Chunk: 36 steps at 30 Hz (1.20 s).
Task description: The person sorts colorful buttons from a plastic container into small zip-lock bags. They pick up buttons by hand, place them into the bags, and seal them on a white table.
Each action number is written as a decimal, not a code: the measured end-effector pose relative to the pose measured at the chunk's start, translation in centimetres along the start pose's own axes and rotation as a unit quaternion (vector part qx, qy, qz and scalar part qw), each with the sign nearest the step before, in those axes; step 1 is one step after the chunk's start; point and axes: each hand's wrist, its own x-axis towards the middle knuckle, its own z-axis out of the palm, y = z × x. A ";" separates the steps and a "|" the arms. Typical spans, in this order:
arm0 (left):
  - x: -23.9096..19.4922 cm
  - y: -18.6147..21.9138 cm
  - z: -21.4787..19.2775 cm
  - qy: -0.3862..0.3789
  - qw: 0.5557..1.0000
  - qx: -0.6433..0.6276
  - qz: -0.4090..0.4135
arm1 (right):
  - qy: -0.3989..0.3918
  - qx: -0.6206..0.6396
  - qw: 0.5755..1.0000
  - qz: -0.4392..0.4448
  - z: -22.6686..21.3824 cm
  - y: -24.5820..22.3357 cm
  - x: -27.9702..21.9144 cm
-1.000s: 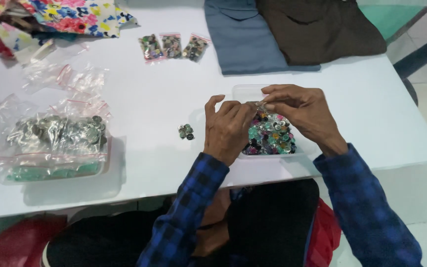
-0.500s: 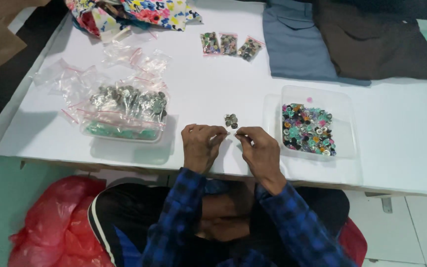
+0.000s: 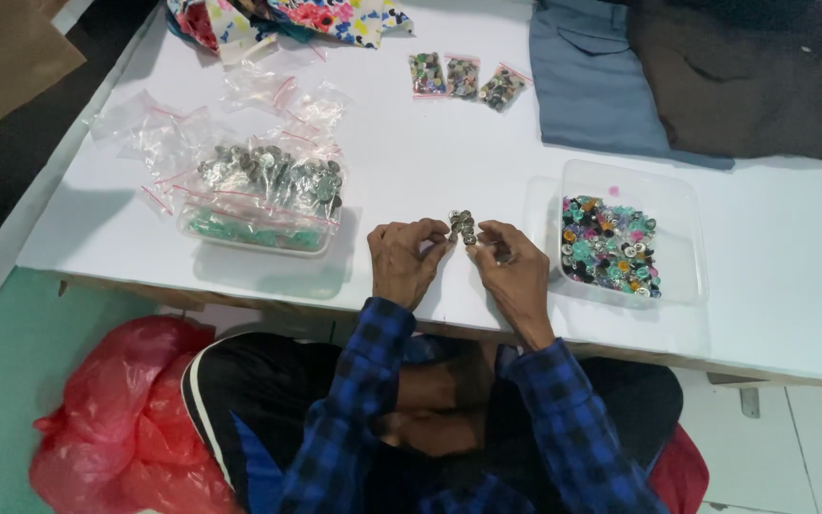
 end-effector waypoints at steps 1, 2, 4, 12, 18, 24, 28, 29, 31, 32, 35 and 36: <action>0.0 0.1 -0.1 0.001 1.000 0.001 -0.002 | -0.002 0.000 1.000 -0.001 0.1 0.1 0.1; 0.0 0.2 -0.2 -0.001 1.000 -0.001 -0.007 | -0.005 -0.008 1.000 -0.001 0.2 0.2 0.2; 0.1 0.3 -0.2 -0.002 1.000 -0.001 -0.012 | -0.008 -0.014 1.000 -0.002 0.2 0.3 0.5; 0.1 -1.2 1.1 -0.001 1.000 -0.016 0.002 | -0.023 -0.021 0.998 0.048 0.4 0.1 0.5; 0.0 -0.2 0.0 -0.007 0.999 -0.024 -0.021 | -0.029 -0.059 0.998 0.013 0.5 1.3 0.8; -0.6 -0.8 0.5 0.020 0.999 -0.028 -0.013 | 0.003 -0.075 0.997 -0.027 0.5 0.2 0.0; -0.5 -3.2 2.2 0.072 0.995 -0.061 -0.021 | 0.053 -0.078 0.992 -0.080 0.8 -0.2 -0.6; -0.5 -3.3 2.3 0.100 0.993 -0.067 -0.010 | 0.072 -0.103 0.985 -0.122 0.7 -0.7 -0.9; 0.2 -2.5 1.4 0.133 0.989 -0.072 0.007 | 0.093 -0.125 0.973 -0.170 1.0 -1.4 -0.9; 0.2 -1.7 0.7 0.110 0.993 -0.040 -0.029 | 0.124 -0.173 0.955 -0.207 1.3 -1.3 -1.1; 1.4 -1.5 0.1 0.088 0.994 0.020 -0.058 | 0.154 -0.228 0.926 -0.259 2.1 -2.0 0.0; 1.7 -1.8 0.1 0.084 0.994 0.052 -0.052 | 0.153 -0.236 0.921 -0.269 2.5 -2.3 0.5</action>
